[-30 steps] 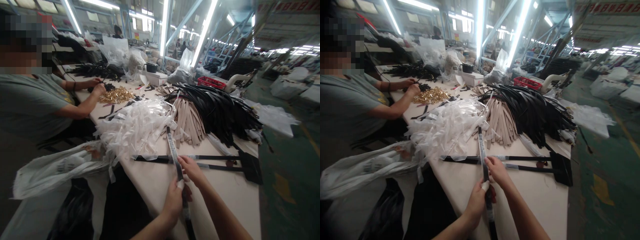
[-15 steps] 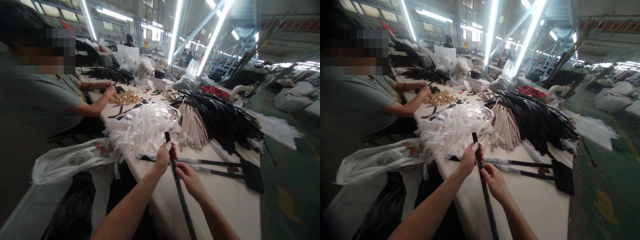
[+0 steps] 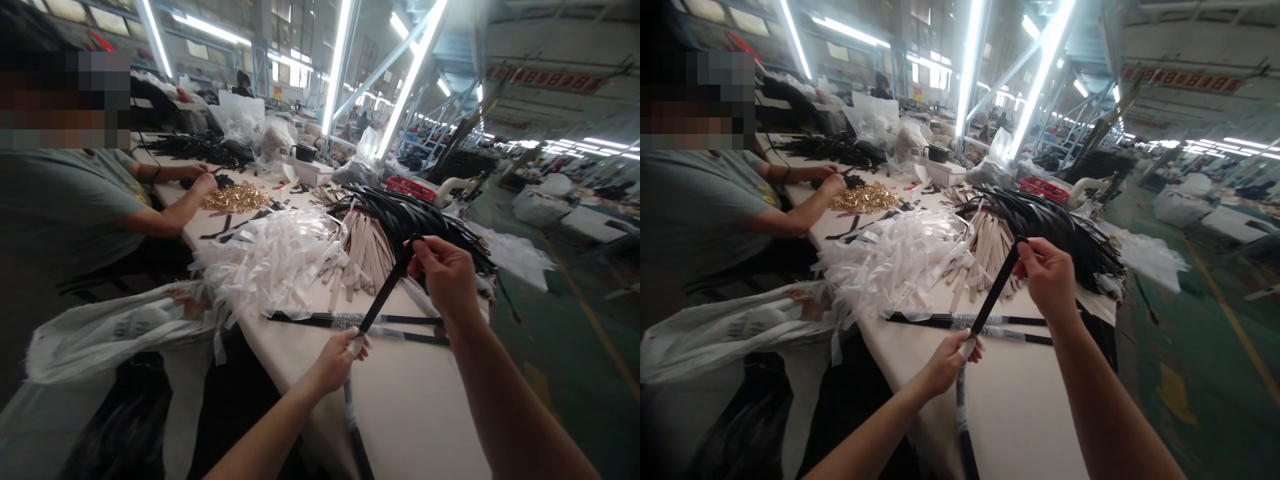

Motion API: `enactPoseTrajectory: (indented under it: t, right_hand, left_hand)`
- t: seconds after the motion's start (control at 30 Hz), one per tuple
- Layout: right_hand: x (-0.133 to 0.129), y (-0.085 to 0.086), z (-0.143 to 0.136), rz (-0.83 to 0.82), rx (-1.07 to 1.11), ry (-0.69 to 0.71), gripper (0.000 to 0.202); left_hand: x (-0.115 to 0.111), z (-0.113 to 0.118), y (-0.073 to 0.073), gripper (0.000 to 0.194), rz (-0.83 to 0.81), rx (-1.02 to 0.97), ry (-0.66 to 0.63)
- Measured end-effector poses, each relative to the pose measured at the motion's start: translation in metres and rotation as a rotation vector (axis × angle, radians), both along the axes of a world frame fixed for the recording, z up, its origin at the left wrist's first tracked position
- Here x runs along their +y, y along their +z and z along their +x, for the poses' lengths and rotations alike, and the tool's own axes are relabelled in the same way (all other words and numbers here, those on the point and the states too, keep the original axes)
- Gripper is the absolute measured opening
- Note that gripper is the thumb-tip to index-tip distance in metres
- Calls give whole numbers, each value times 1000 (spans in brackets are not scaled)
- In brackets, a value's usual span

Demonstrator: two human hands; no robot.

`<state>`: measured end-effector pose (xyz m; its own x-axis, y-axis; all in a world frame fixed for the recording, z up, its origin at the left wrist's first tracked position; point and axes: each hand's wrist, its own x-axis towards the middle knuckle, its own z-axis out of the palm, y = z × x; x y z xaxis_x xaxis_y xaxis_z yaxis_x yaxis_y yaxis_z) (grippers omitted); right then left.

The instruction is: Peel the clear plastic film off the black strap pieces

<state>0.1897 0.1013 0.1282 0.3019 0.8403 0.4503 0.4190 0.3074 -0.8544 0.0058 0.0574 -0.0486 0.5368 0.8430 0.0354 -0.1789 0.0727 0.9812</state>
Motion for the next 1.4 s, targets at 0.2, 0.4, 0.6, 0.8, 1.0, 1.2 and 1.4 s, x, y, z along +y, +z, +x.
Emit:
enactPoseTrajectory:
  t: [0.2,0.4,0.6,0.8,1.0,1.2,1.4]
  right_hand:
    - [-13,-16,46,84,174,-184,29]
    - [-33,-43,120,111,434,-362,31]
    - [-62,-88,184,174,626,-516,28]
    - [-71,-141,214,52,563,-659,30]
    - [-26,-169,219,-50,171,-718,43]
    - [96,-161,217,-232,-331,-408,28]
    - [207,-139,227,-275,-773,-245,34]
  left_hand:
    - [-9,7,-13,18,-69,98,-78]
    - [-11,-7,33,22,70,206,-172]
    - [9,-16,71,15,424,459,-118]
    - [57,0,72,28,767,862,-76]
    - [73,40,1,55,1060,982,29]
    - [57,60,-58,64,925,976,-48]
    - [66,55,-58,67,830,875,-46]
